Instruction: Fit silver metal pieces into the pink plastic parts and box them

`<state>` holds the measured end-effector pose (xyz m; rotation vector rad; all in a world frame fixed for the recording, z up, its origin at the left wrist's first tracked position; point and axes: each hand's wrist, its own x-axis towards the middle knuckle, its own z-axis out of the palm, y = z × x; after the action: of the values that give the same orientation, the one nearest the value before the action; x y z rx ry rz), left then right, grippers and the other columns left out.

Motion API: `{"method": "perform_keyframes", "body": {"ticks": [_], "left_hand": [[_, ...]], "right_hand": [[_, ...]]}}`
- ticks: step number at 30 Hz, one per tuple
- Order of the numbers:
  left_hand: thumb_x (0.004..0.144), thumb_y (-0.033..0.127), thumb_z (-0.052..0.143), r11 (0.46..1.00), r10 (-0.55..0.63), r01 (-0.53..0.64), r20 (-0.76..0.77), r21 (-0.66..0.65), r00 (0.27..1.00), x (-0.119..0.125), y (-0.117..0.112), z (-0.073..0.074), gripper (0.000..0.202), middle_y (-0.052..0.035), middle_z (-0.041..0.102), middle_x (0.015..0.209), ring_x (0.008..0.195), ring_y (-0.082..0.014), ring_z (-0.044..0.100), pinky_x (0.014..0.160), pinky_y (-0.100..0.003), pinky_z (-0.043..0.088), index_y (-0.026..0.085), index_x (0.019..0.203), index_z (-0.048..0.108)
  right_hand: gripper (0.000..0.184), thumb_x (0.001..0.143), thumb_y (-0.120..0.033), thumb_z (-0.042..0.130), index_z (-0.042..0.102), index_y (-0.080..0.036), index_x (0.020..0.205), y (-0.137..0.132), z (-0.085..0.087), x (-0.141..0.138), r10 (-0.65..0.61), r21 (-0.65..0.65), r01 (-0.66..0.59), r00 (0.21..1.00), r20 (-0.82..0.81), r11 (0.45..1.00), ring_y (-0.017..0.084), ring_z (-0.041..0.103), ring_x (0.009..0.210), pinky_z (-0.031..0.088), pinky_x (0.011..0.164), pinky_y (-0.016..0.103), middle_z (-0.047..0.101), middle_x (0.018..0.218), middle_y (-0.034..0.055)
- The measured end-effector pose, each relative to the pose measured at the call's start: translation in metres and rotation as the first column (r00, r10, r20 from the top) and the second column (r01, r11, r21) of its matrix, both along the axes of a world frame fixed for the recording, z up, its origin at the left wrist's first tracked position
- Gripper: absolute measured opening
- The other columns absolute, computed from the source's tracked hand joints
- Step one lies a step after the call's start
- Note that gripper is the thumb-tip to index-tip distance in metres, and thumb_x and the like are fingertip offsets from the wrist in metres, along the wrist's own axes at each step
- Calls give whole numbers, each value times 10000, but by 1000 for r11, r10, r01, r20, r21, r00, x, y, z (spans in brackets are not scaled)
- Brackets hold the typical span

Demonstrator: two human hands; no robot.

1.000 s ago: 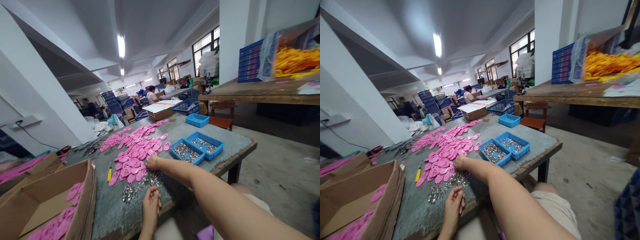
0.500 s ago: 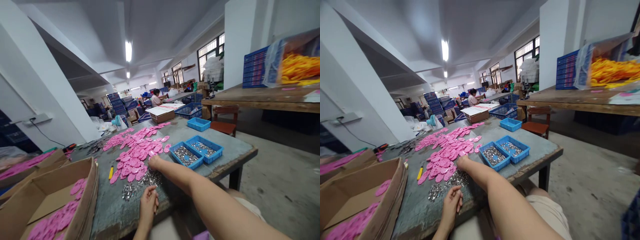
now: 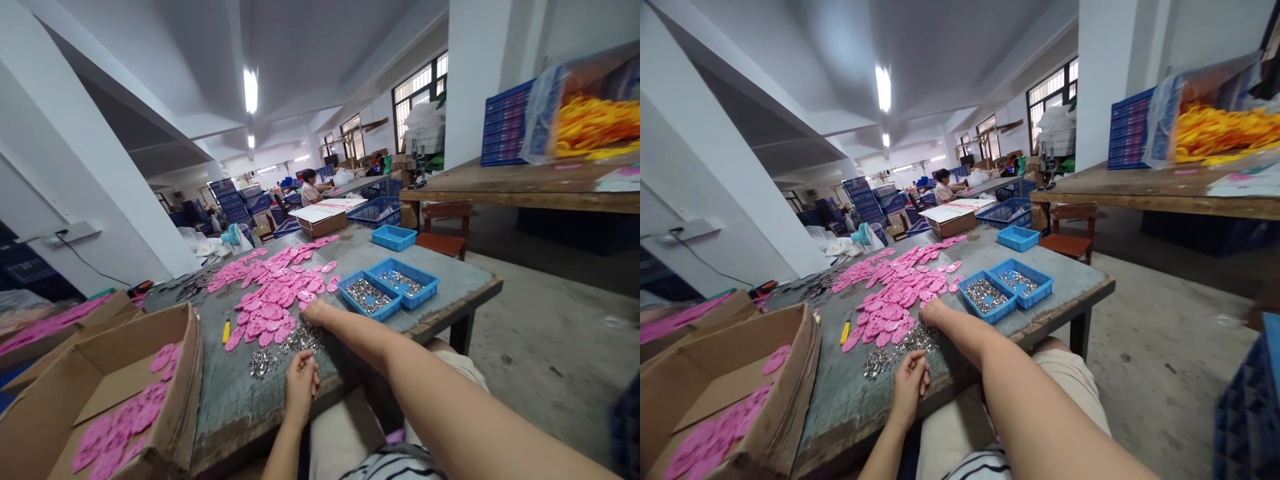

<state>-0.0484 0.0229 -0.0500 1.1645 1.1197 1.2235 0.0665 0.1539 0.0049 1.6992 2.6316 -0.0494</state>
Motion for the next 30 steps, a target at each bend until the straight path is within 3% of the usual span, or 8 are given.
{"method": "perform_keyframes", "body": {"ticks": [8,13,20,23,26,30], "left_hand": [[517,553,730,1000,-14,14,41,-5,999,8,6,-6,509,62,515,482,295,-37,349,288,-153,222,158,801,579],[492,567,741,999,-10,12,43,-31,999,7,8,-15,545,66,519,464,287,-38,348,287,-151,227,156,813,581],[524,586,751,998,-47,49,47,-37,998,-4,16,-39,551,41,556,504,320,-56,407,287,-156,263,164,842,598],[522,612,750,997,-60,61,38,-51,998,-6,14,-41,570,37,559,511,327,-60,419,287,-159,280,163,842,603],[487,653,756,996,-39,43,55,-74,998,-6,10,-34,624,34,561,537,348,-62,434,289,-163,296,155,834,609],[521,677,737,994,0,18,168,-107,986,1,2,-23,658,-14,610,652,456,-107,537,322,-185,357,152,901,626]], "right_hand": [[341,904,-361,582,577,-151,1173,-15,4,-3,-85,-59,87,996,34,994,242,590,1029,521,855,414,582,1174,66],[317,917,-339,568,570,-156,1175,-16,8,10,-80,-93,81,997,13,992,205,600,1008,520,862,421,592,1167,85],[346,849,-186,561,599,-253,1186,-23,3,29,-87,-62,73,965,-249,995,261,650,949,483,798,360,694,1003,101],[413,826,-151,537,565,-242,1227,-33,-3,40,-124,-49,114,891,-437,992,256,646,969,462,819,345,690,1021,104],[416,851,-152,473,502,-207,1262,-48,-12,51,-181,-66,182,749,-638,981,220,655,910,466,806,322,686,948,91],[371,923,-227,294,382,-202,1282,-79,-28,51,-227,-173,151,517,-825,973,156,650,632,499,595,263,638,756,17]]}}
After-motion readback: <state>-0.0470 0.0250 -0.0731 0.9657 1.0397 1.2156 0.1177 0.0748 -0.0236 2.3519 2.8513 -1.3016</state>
